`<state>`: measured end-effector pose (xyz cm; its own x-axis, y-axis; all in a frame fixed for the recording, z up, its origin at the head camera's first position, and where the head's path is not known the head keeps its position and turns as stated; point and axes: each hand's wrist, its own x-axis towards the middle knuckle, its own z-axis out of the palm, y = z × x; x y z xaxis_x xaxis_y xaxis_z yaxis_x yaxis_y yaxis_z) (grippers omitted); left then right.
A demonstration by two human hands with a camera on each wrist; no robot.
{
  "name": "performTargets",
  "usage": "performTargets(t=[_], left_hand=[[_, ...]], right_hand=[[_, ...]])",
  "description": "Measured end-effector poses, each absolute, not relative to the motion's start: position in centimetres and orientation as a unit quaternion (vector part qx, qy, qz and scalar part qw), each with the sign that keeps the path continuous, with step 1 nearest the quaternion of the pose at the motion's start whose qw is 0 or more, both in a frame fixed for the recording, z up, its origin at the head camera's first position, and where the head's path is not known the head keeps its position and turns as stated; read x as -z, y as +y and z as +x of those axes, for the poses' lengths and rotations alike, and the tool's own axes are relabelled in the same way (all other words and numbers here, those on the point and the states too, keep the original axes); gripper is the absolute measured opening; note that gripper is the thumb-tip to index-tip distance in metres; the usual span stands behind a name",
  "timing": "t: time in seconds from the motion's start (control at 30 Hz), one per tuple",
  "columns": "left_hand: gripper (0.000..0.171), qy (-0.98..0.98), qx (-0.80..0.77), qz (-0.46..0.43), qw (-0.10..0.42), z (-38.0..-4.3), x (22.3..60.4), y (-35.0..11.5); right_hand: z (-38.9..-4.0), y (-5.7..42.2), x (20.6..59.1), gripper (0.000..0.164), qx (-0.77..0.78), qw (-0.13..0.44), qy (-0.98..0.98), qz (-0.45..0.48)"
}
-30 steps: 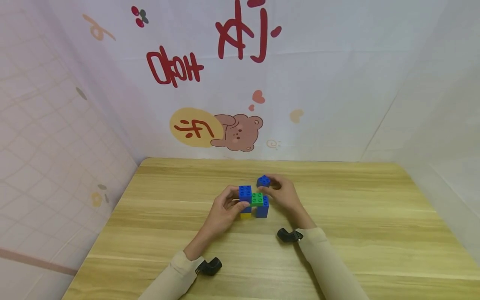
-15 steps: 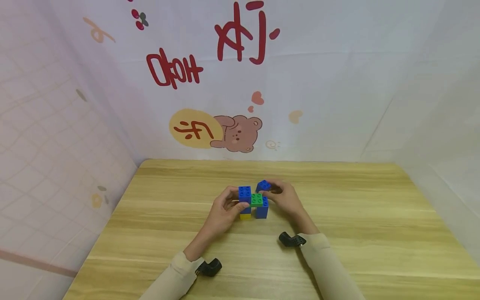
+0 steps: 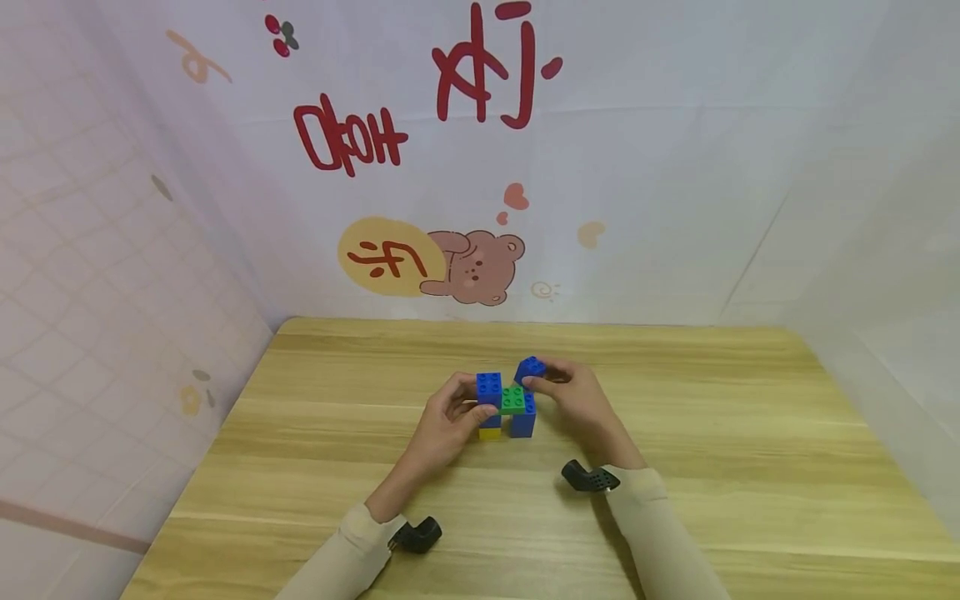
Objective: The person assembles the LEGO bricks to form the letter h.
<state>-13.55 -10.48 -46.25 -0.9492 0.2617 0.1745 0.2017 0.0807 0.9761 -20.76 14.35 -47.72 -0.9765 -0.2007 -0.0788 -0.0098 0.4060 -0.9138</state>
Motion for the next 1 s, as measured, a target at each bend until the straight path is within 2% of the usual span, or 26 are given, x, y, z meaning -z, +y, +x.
performTargets(t=[0.33, 0.6, 1.0], left_hand=[[0.03, 0.734, -0.661, 0.153, 0.016, -13.5, 46.2, -10.6], [0.03, 0.731, -0.664, 0.156, 0.017, -13.6, 46.3, -10.4], [0.03, 0.733, -0.661, 0.159, 0.016, -13.7, 46.4, -10.3]], right_hand=[[-20.7, 15.0, 45.1, 0.052, 0.514, 0.063, 0.85, -0.098], [-20.4, 15.2, 43.7, 0.047, 0.527, 0.041, 0.84, -0.12], [-19.7, 14.7, 42.1, 0.049, 0.52, 0.035, 0.841, -0.143]])
